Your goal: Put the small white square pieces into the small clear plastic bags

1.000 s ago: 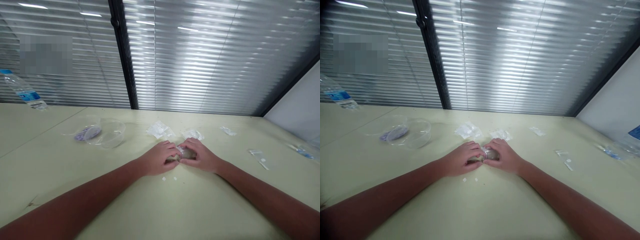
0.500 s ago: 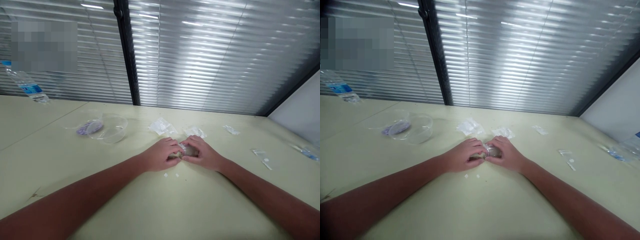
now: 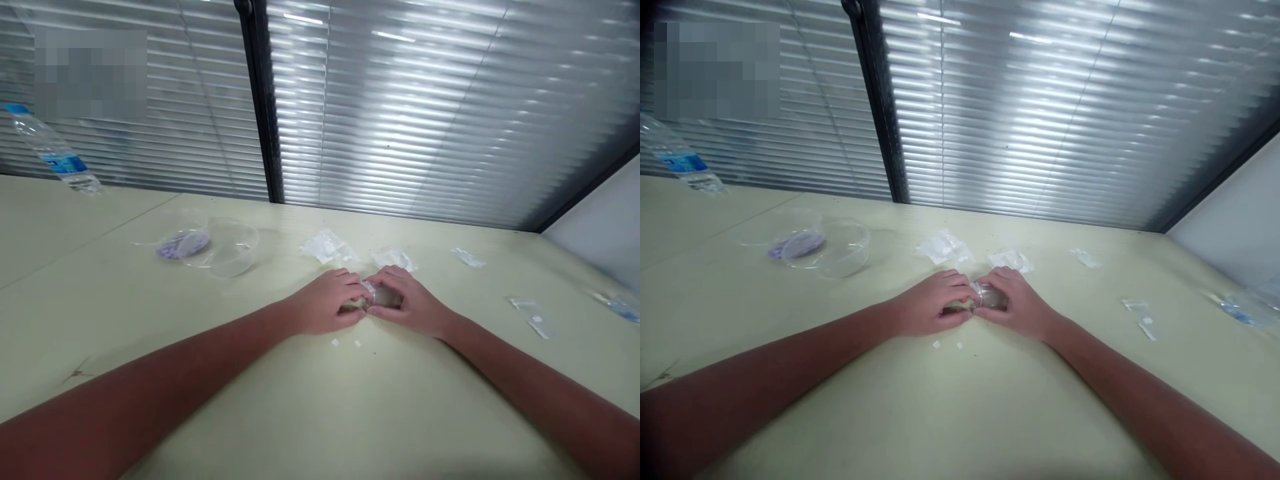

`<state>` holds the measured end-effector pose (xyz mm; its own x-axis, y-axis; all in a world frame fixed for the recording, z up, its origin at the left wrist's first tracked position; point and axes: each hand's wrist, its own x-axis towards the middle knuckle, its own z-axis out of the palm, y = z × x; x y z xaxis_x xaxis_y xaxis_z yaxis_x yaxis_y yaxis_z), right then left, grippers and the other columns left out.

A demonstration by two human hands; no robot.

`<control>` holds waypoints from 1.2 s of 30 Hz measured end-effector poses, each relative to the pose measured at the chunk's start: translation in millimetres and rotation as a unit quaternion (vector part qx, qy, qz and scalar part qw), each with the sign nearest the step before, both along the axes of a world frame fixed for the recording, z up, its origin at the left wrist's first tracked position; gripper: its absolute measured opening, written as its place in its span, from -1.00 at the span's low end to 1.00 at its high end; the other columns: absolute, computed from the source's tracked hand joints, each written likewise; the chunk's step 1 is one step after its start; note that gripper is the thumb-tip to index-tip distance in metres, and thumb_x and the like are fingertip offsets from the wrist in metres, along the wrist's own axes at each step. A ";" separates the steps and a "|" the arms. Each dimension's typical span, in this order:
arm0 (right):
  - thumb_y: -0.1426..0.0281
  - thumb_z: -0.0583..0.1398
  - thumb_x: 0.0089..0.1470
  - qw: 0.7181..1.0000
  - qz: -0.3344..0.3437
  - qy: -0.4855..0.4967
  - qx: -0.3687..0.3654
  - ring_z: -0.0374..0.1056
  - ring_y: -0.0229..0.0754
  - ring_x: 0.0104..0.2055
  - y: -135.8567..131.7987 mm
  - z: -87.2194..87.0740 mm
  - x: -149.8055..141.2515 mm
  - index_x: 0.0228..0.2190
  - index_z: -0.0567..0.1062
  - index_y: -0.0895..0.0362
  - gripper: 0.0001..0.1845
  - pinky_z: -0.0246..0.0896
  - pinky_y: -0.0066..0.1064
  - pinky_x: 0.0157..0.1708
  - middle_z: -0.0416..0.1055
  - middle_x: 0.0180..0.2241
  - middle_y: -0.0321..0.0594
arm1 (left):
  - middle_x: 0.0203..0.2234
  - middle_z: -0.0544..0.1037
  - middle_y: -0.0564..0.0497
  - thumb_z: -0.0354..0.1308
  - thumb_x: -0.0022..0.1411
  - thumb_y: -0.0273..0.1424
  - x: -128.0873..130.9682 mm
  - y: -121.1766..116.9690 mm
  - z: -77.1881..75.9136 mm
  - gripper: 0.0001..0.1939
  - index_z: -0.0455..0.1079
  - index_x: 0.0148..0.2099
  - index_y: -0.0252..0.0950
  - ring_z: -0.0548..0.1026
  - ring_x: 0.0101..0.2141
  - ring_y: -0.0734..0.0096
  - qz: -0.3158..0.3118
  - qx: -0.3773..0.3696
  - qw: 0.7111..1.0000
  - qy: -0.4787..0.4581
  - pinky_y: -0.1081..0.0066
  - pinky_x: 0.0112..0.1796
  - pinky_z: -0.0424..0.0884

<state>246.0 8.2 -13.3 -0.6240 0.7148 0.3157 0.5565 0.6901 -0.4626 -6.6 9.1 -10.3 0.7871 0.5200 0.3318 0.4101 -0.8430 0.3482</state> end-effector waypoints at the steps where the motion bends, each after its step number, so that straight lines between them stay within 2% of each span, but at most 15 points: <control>1: 0.15 0.33 0.22 1.000 -0.001 0.001 0.001 0.36 0.00 -0.08 0.0 -0.1 0.0 0.01 0.49 -0.04 -0.64 0.29 -0.08 -0.01 0.48 -0.17 -0.17 | -0.25 0.51 -0.02 0.20 0.37 -0.38 0.0 0.2 -0.6 -0.85 0.50 -0.03 -0.20 0.45 -0.19 0.26 0.000 0.001 1.000 -0.001 0.29 -0.08 0.30; 8: 0.13 0.32 0.22 1.000 0.000 -0.005 0.010 0.39 0.02 -0.08 0.2 0.6 0.0 0.00 0.50 -0.04 -0.65 0.32 -0.07 -0.03 0.50 -0.17 -0.15 | -0.25 0.50 0.00 0.20 0.36 -0.36 -0.7 1.2 -4.9 -0.84 0.49 -0.02 -0.17 0.44 -0.19 0.27 0.005 0.009 1.000 -0.008 0.29 -0.07 0.30; 29: 0.13 0.31 0.23 1.000 -0.004 -0.006 0.008 0.37 0.01 -0.09 -0.8 2.5 -1.3 -0.02 0.51 -0.05 -0.67 0.32 -0.09 -0.04 0.48 -0.18 -0.16 | -0.27 0.51 -0.03 0.19 0.38 -0.36 0.1 -0.3 -0.2 -0.85 0.50 -0.04 -0.19 0.45 -0.20 0.25 0.002 -0.002 1.000 -0.005 0.29 -0.10 0.31; 36: 0.11 0.32 0.23 1.000 0.001 0.004 0.005 0.36 0.02 -0.08 0.6 -0.6 -0.7 0.01 0.49 -0.05 -0.63 0.29 -0.08 -0.03 0.47 -0.17 -0.16 | -0.20 0.54 -0.04 0.18 0.38 -0.37 -1.6 -0.1 1.1 -0.82 0.49 0.00 -0.19 0.46 -0.16 0.23 -0.002 -0.003 1.000 -0.008 0.27 -0.07 0.31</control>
